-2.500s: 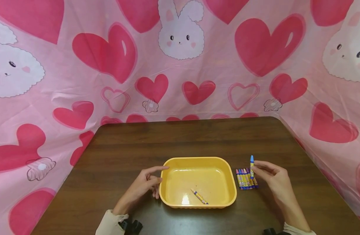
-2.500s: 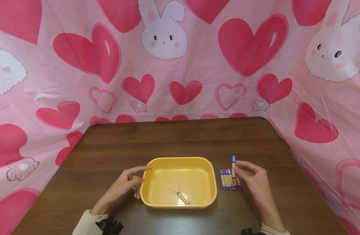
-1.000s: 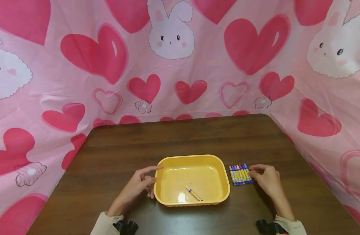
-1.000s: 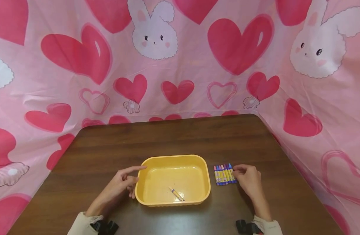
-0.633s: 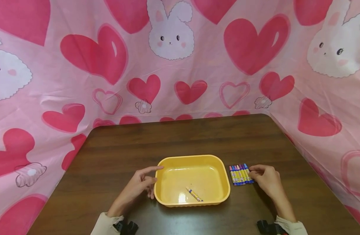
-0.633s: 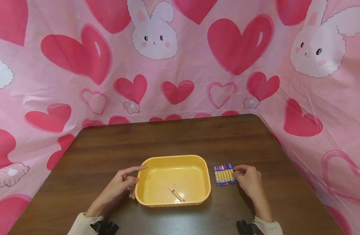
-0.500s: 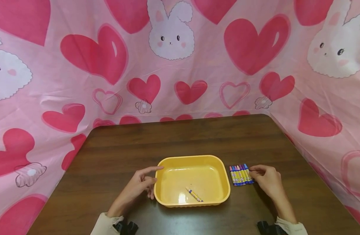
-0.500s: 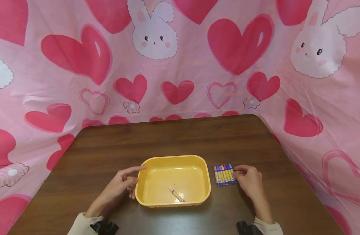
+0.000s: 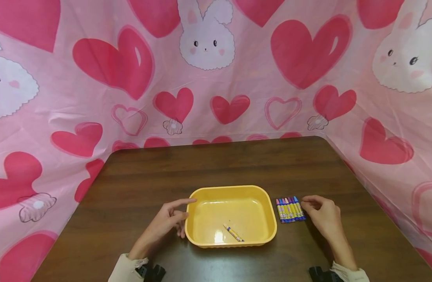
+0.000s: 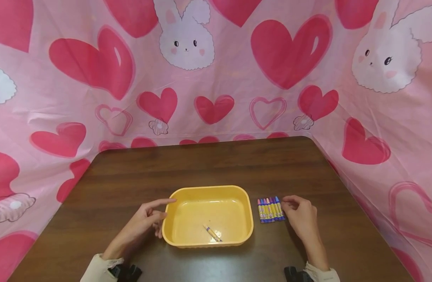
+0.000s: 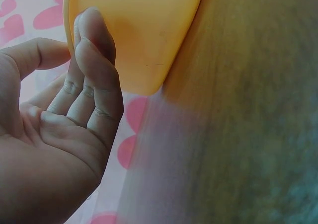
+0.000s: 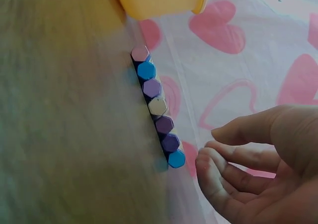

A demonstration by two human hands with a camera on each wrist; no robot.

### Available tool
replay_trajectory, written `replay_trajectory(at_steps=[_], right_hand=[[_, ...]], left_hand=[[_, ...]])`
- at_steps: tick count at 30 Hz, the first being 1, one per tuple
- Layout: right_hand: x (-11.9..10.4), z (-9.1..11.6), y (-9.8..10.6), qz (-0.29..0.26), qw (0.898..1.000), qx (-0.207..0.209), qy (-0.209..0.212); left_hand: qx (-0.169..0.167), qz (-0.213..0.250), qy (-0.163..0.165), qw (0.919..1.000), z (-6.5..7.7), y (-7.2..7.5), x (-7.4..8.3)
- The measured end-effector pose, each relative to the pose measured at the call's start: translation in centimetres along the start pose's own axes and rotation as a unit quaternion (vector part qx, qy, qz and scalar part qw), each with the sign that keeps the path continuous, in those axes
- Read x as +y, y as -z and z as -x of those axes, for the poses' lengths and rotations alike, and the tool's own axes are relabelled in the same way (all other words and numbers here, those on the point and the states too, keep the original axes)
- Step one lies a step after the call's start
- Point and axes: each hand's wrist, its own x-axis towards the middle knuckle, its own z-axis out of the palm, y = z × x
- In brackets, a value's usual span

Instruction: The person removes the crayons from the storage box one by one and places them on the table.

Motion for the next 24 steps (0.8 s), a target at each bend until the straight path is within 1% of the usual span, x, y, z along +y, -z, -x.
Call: replay_trajectory(at_steps=[5, 10, 13, 18, 21, 24], right_hand=[[-0.4, 0.1, -0.3, -0.009, 1.000, 0.013, 0.000], [-1.0, 0.3, -0.4, -0.020, 0.999, 0.031, 0.004], [-1.7, 0.6, -0.6, -0.043, 0.998, 0.040, 0.012], [-3.6, 1.5, -1.0, -0.080, 0.996, 0.028, 0.040], [-5.2, 2.0, -1.1, -0.096, 0.993, 0.020, 0.060], [-6.8, 2.4, -1.2, -0.115, 0.988, 0.011, 0.098]], left_hand=[[-0.006, 0.003, -0.008, 0.9999, -0.1, 0.1, 0.0], [-0.007, 0.008, -0.006, 0.9999, -0.2, 0.0, -0.1], [-0.006, 0.009, -0.008, 0.9999, -0.1, 0.0, -0.1], [-0.002, 0.013, -0.016, 0.9998, 0.0, -0.1, 0.0], [0.000, 0.014, -0.012, 0.9998, 0.0, -0.1, 0.1], [0.000, 0.013, -0.006, 0.9999, 0.0, -0.1, 0.1]])
